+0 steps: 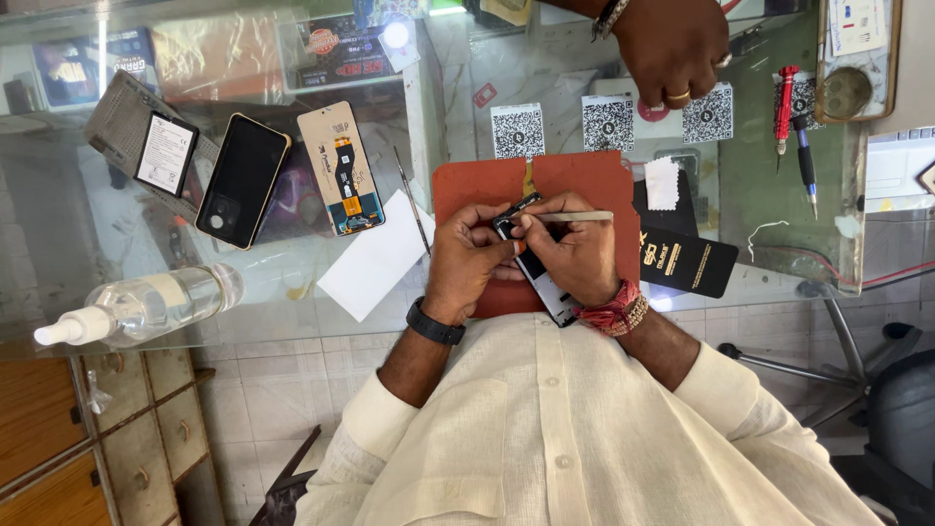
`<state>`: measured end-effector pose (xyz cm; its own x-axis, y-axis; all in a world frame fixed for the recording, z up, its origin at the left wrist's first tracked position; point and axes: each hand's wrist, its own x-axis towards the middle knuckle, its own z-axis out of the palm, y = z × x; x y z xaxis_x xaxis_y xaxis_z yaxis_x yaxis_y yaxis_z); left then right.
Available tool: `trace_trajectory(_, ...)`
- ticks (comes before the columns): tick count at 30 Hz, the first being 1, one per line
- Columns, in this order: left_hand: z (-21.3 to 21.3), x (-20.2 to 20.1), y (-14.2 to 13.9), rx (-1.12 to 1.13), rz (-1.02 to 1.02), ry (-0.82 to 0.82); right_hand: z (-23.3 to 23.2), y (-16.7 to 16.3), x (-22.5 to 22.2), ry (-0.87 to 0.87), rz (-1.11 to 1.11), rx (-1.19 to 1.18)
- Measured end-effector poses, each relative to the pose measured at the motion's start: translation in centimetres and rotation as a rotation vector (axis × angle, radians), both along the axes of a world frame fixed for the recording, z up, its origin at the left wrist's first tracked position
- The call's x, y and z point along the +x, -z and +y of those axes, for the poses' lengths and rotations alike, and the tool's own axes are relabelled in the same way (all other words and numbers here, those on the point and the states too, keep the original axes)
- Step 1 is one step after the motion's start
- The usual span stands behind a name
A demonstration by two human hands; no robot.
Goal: The person uses tweezers to carefully manipulate and remove small internal components from a disassembled mobile phone. They work on a red mat on a glass counter, handling the phone and its parts with precision.
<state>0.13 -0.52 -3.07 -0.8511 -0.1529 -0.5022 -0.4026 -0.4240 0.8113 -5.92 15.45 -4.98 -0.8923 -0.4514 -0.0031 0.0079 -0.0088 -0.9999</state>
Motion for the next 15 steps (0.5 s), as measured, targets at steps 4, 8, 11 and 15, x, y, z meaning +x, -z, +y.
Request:
trace_trajectory(4, -0.02, 0.0, 0.06, 0.002, -0.002, 0.0, -0.09, -0.17, -0.09, -0.019, -0.008, 0.0)
trace_trajectory(8, -0.05, -0.04, 0.12, -0.008, -0.009, 0.003, -0.2, 0.16, -0.26, 0.045, 0.09, 0.09)
trace_trajectory(11, 0.01, -0.13, 0.06, -0.01, -0.007, 0.004, -0.21, 0.54, -0.34, 0.096, 0.057, 0.019)
trace_trajectory(15, -0.07, -0.06, -0.14, 0.005, -0.003, 0.005, -0.23, 0.69, -0.07, 0.079, -0.004, -0.077)
